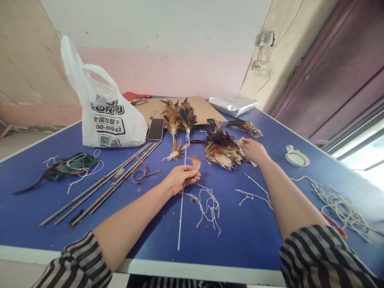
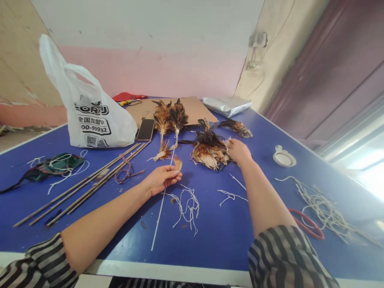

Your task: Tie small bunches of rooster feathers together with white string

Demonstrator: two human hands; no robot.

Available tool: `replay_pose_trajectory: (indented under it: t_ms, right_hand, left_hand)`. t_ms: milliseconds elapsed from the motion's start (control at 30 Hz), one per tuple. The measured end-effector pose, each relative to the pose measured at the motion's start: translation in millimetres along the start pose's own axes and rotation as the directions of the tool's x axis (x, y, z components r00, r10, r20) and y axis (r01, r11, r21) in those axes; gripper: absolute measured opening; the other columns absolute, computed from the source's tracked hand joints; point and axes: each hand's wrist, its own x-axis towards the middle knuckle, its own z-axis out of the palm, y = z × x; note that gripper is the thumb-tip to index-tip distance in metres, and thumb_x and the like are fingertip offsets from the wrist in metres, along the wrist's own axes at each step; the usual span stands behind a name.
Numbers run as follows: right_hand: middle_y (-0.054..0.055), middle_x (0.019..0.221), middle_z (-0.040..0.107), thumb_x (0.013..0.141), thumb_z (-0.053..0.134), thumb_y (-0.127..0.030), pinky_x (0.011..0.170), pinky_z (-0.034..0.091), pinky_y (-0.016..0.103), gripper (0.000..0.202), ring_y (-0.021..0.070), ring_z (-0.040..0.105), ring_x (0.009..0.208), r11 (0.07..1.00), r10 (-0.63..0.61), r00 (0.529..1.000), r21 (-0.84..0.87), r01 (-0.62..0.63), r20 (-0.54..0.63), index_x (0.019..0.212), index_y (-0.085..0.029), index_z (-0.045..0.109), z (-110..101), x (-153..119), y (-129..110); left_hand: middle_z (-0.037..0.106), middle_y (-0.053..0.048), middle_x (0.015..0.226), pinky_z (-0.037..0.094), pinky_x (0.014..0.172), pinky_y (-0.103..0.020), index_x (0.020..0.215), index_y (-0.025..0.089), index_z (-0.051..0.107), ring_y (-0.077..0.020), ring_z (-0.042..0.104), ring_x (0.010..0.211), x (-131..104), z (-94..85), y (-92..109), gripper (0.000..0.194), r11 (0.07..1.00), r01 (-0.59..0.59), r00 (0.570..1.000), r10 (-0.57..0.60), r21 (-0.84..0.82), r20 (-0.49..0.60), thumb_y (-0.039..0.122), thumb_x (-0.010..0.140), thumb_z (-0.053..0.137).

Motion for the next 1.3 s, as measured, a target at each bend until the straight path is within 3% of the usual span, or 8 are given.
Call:
replay_pose_trajectory:
  t_ms: [133, 267, 467, 600, 833, 967, 1067, 1300]
  right_hand:
    - [0.013, 0.101, 0.062, 0.065, 0.055, -0.022, 0.072, 0.041, 0.030, 0.050, 0.0235, 0.059, 0.087, 0.984, -0.025, 0.989, -0.169, 0.050, 0.148, 0.114, -0.017, 0.054, 16.1, 3.7, 16.3]
    - [0.015, 0.095, 0.062, 0.068, 0.050, -0.022, 0.070, 0.041, 0.029, 0.034, 0.0238, 0.058, 0.086, 0.974, -0.007, 0.995, -0.224, 0.028, 0.097, 0.098, -0.013, 0.062, 21.5, -3.6, 21.7]
    - [0.011, 0.094, 0.061, 0.071, 0.047, -0.021, 0.074, 0.041, 0.027, 0.035, 0.0212, 0.056, 0.086, 0.985, -0.121, 0.992, -0.127, 0.116, -0.036, 0.102, -0.014, 0.060, 13.3, -19.7, 36.8]
    - [0.012, 0.094, 0.058, 0.071, 0.046, -0.017, 0.077, 0.039, 0.027, 0.034, 0.0202, 0.056, 0.083, 0.960, -0.192, 0.980, -0.195, 0.200, 0.058, 0.102, -0.014, 0.060, 13.5, -31.7, 28.3]
    - [0.014, 0.099, 0.057, 0.070, 0.053, -0.026, 0.076, 0.040, 0.031, 0.040, 0.0245, 0.056, 0.088, 0.946, -0.113, 0.980, -0.284, 0.158, 0.167, 0.108, -0.015, 0.058, 2.7, -29.8, 17.7]
    - [0.013, 0.110, 0.054, 0.068, 0.056, -0.029, 0.078, 0.040, 0.032, 0.053, 0.0250, 0.055, 0.095, 0.944, -0.174, 0.973, -0.256, 0.209, 0.151, 0.120, -0.021, 0.049, -8.4, -33.6, 13.3]
    - [0.009, 0.113, 0.054, 0.072, 0.053, -0.028, 0.079, 0.040, 0.030, 0.051, 0.0229, 0.054, 0.097, 0.943, -0.214, 0.966, -0.228, 0.243, 0.142, 0.122, -0.027, 0.047, -12.1, -38.7, 4.1]
    - [0.007, 0.102, 0.064, 0.077, 0.042, -0.025, 0.073, 0.043, 0.030, 0.039, 0.0230, 0.058, 0.091, 0.963, -0.050, 0.985, -0.253, 0.091, 0.166, 0.114, -0.027, 0.056, -7.8, -21.6, 0.3]
  left_hand:
    - [0.066, -0.009, 0.072, 0.051, 0.051, -0.015, 0.076, 0.009, 0.056, -0.0109, 0.063, 0.059, 0.5, -0.7, -1.5, 0.016, 1.000, -0.005, 1.000, 0.005, 0.007, 0.014, 0.009, 0.065, 0.067]
    - [0.066, -0.009, 0.072, 0.051, 0.050, -0.015, 0.077, 0.009, 0.055, -0.0110, 0.063, 0.059, -0.5, 0.2, -1.3, 0.017, 1.000, -0.007, 1.000, 0.007, 0.003, 0.005, 0.008, 0.065, 0.067]
    - [0.066, -0.010, 0.074, 0.051, 0.051, -0.016, 0.078, 0.010, 0.055, -0.0113, 0.063, 0.059, 1.1, -0.3, -2.6, 0.018, 1.000, -0.007, 1.000, 0.007, 0.011, 0.018, 0.009, 0.065, 0.068]
    - [0.066, -0.010, 0.074, 0.051, 0.051, -0.016, 0.077, 0.010, 0.055, -0.0115, 0.063, 0.059, 0.6, -0.2, -3.2, 0.017, 1.000, -0.011, 1.000, 0.010, 0.029, 0.015, 0.010, 0.065, 0.068]
    - [0.066, -0.009, 0.073, 0.051, 0.052, -0.016, 0.076, 0.009, 0.056, -0.0109, 0.063, 0.059, -2.2, 0.1, -1.3, 0.015, 1.000, 0.001, 1.000, -0.001, 0.007, 0.017, 0.009, 0.066, 0.067]
    - [0.066, -0.010, 0.074, 0.051, 0.052, -0.016, 0.077, 0.009, 0.056, -0.0109, 0.063, 0.059, 0.1, -1.5, -1.2, 0.015, 1.000, 0.012, 1.000, -0.011, -0.029, 0.016, 0.008, 0.066, 0.066]
    - [0.066, -0.010, 0.074, 0.051, 0.053, -0.016, 0.077, 0.009, 0.056, -0.0112, 0.063, 0.060, 1.0, -1.9, -1.5, 0.015, 0.999, 0.010, 1.000, -0.009, -0.036, 0.019, 0.008, 0.066, 0.066]
    - [0.066, -0.009, 0.072, 0.051, 0.052, -0.016, 0.076, 0.008, 0.057, -0.0102, 0.062, 0.058, -0.5, -0.9, -1.0, 0.012, 0.999, 0.014, 0.999, -0.013, -0.034, 0.033, 0.008, 0.067, 0.065]
